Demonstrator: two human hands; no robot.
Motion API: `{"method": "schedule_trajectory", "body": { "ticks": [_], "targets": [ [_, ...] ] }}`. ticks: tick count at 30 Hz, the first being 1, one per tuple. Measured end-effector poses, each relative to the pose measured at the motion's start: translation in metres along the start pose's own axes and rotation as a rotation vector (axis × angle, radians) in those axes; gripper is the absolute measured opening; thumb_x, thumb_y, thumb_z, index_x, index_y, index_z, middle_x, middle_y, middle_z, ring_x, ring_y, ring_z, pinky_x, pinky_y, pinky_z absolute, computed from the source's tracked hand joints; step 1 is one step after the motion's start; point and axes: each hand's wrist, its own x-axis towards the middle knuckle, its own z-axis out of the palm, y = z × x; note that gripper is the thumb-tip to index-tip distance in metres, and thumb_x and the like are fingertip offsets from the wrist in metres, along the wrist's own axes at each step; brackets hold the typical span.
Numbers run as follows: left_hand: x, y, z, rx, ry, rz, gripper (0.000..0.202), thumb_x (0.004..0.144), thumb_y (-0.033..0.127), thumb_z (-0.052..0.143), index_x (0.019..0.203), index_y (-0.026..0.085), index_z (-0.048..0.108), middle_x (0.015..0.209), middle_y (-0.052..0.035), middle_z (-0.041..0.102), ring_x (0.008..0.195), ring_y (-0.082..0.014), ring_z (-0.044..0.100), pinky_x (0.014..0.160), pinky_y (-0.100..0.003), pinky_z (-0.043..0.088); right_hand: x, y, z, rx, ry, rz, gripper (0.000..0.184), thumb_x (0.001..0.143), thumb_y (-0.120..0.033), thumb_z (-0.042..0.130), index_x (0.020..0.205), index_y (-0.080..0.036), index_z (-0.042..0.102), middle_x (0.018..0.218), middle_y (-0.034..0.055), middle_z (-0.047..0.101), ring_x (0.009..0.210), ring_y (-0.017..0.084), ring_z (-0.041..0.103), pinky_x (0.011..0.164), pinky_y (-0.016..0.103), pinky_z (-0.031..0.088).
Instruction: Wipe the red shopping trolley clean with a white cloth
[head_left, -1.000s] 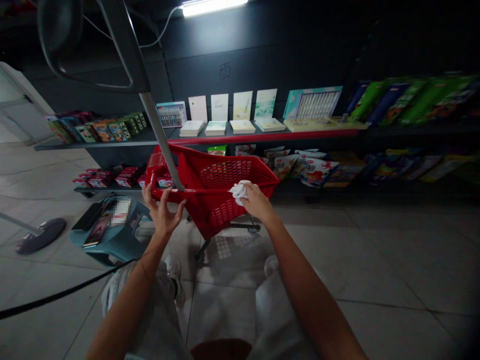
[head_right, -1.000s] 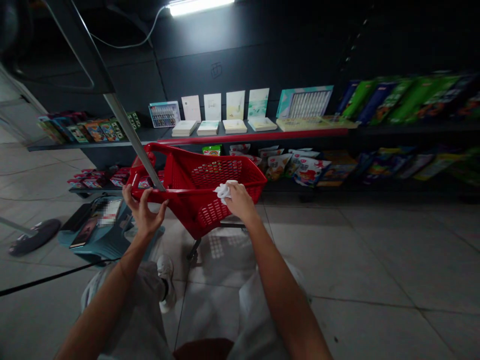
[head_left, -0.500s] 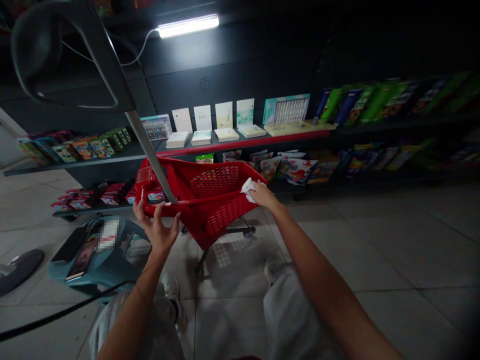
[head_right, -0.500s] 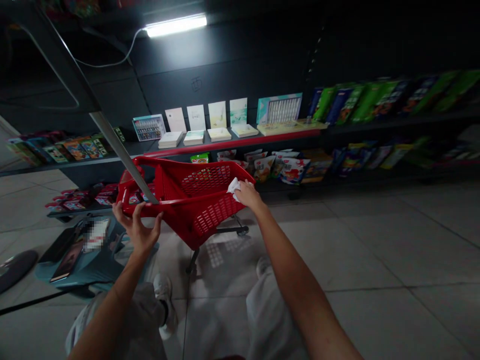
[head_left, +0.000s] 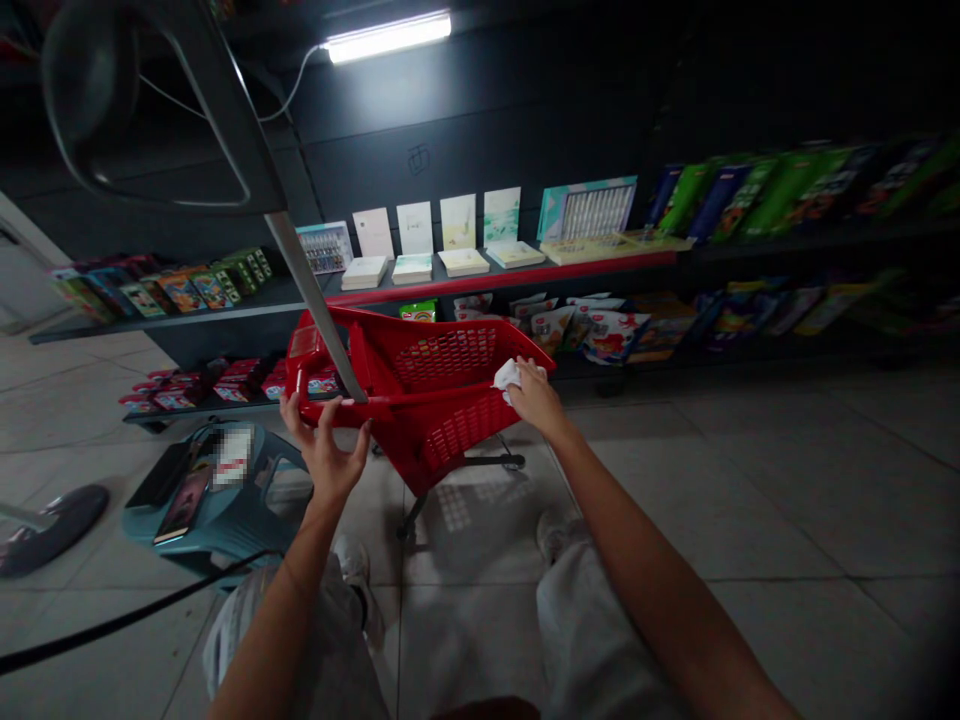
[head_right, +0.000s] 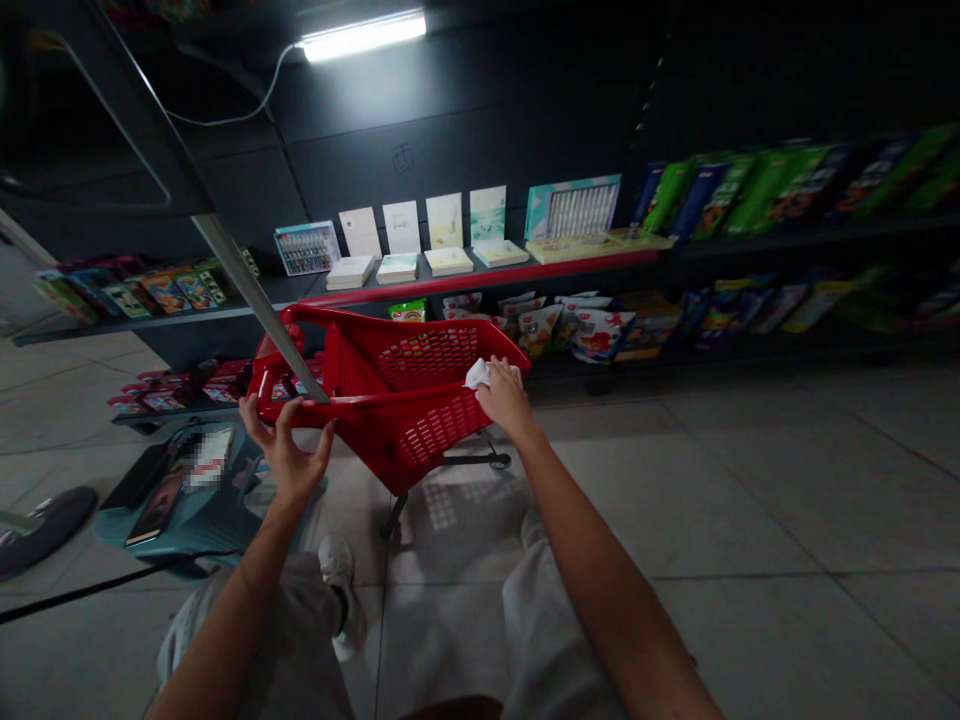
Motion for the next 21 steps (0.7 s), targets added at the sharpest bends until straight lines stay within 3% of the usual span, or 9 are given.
{"method": "schedule_trajectory", "body": {
  "ticks": [6, 9, 13, 21],
  "targets": [
    [-0.002, 0.0, 0.0, -0.009, 0.02, 0.002, 0.056, 0.084, 0.038, 0.082, 0.133, 0.024, 0.062, 0.172, -0.0151, 0.014, 0.164, -0.0436, 0.007, 0.131, -0.064, 0.016, -0.012, -0.05, 0.005, 0.021, -0.016, -0.117, 0.057, 0.092, -0.02, 0.05, 0.146, -0.005, 0.06, 0.153, 0.0195, 0.059, 0.148, 0.032, 0.049, 0.128, 0.051, 0.028],
    [-0.004, 0.0, 0.001, 0.006, 0.005, -0.029, 0.055, 0.084, 0.038, 0.082, 0.133, 0.023, 0.062, 0.172, -0.0154, 0.014, 0.164, -0.0437, 0.008, 0.131, -0.064, 0.018, -0.018, -0.083, 0.011, 0.112, -0.029, -0.259, 0.054, 0.088, -0.017, 0.053, 0.141, -0.013, 0.063, 0.149, 0.0133, 0.064, 0.139, 0.029, 0.058, 0.128, 0.05, 0.029],
    [-0.006, 0.001, 0.003, 0.044, 0.022, -0.025, 0.055, 0.084, 0.038, 0.082, 0.132, 0.024, 0.062, 0.172, -0.0154, 0.016, 0.163, -0.0434, 0.012, 0.13, -0.064, 0.021, -0.024, -0.118, 0.016, 0.225, -0.066, -0.424, 0.047, 0.086, -0.016, 0.056, 0.131, -0.02, 0.068, 0.139, 0.008, 0.07, 0.126, 0.028, 0.063, 0.117, 0.048, 0.039],
    [0.001, 0.006, 0.008, 0.029, 0.085, 0.008, 0.057, 0.081, 0.036, 0.084, 0.131, 0.025, 0.06, 0.172, -0.0147, 0.014, 0.164, -0.0436, 0.009, 0.13, -0.065, 0.018, -0.023, -0.141, 0.026, 0.262, -0.025, -0.426, 0.041, 0.086, -0.017, 0.059, 0.126, -0.017, 0.068, 0.128, 0.0115, 0.074, 0.12, 0.03, 0.065, 0.11, 0.045, 0.042]
  ]
}}
